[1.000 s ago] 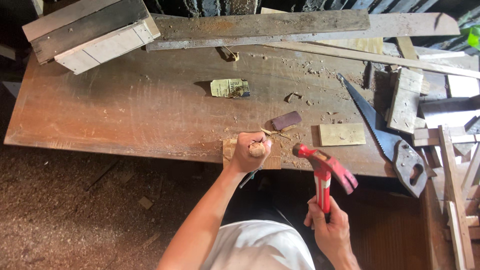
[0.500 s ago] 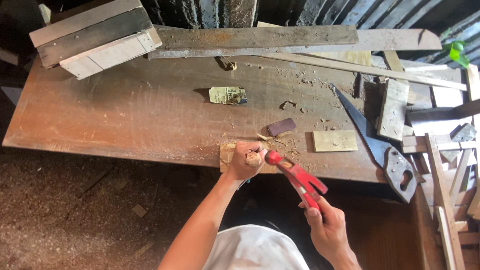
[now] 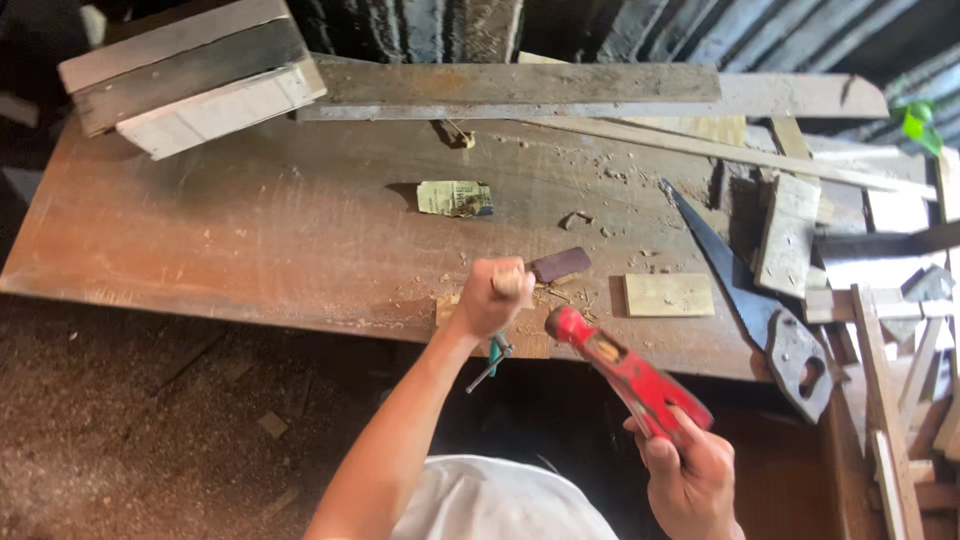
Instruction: The person holds a small piece of wood and uses a chisel and hammer to carve it. They repeatedly strike the chisel to remove wood shavings and shape the piece.
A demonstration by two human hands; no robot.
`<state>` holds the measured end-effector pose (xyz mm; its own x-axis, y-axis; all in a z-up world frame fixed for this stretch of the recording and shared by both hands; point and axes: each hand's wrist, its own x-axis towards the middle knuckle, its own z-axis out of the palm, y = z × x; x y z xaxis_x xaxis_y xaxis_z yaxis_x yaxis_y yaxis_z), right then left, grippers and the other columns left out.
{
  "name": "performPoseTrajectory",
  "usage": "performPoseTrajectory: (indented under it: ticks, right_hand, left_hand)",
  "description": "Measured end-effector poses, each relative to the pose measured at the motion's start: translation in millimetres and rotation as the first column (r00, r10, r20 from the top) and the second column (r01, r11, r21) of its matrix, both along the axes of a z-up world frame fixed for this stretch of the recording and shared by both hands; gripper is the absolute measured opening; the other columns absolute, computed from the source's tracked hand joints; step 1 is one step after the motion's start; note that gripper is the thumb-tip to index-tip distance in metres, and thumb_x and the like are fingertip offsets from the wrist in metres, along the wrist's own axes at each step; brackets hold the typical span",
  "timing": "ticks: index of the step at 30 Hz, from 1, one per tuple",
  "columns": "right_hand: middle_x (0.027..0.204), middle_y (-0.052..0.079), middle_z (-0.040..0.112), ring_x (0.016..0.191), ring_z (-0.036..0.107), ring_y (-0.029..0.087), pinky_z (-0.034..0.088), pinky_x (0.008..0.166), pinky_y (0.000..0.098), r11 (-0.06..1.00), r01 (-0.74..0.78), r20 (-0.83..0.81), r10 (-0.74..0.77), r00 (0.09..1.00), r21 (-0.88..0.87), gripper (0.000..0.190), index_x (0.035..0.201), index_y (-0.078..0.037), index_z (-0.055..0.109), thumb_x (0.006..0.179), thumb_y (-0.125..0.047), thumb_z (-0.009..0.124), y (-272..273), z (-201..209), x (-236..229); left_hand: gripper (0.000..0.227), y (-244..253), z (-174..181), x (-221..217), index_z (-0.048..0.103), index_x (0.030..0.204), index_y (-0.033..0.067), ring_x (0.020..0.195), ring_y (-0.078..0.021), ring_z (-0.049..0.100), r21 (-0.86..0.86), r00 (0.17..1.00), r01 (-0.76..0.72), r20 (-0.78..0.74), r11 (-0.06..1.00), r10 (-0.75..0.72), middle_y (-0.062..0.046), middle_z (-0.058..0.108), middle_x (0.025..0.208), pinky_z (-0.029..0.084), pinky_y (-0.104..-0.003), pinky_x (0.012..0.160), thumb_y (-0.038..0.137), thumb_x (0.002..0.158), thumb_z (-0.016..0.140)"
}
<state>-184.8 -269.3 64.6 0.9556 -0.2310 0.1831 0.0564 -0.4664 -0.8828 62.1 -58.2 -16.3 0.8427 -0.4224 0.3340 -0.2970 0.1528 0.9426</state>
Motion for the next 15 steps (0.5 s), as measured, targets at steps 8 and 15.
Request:
performPoseTrajectory:
  ticks: [8, 15]
  right_hand:
    - [0.056, -0.002, 0.052, 0.048, 0.046, 0.006, 0.036, 0.044, 0.0240, 0.971, 0.151, -0.230, -0.107, 0.967, 0.186, 0.044, 0.097, 0.001, 0.070, 0.100, -0.039, 0.054, 35, -20, -14]
    - [0.055, 0.000, 0.055, 0.047, 0.050, 0.006, 0.038, 0.045, 0.0222, 0.974, 0.192, -0.193, -0.167, 0.967, 0.118, 0.045, 0.101, 0.002, 0.072, 0.099, -0.039, 0.056, 41, -15, -22]
  left_hand:
    - [0.038, 1, 3, 9, 0.045, 0.065, 0.0090, 0.054, -0.0052, 0.039, 0.095, 0.992, 0.059, -0.117, 0.994, -0.048, 0.006, 0.042, 0.060, 0.033, -0.029, 0.048, 0.008, 0.098, 0.064]
    - [0.032, 8, 18, -1, 0.049, 0.069, 0.0050, 0.052, -0.0088, 0.045, 0.123, 0.998, 0.065, -0.002, 0.990, -0.065, -0.001, 0.050, 0.058, 0.037, -0.030, 0.049, 0.008, 0.096, 0.066]
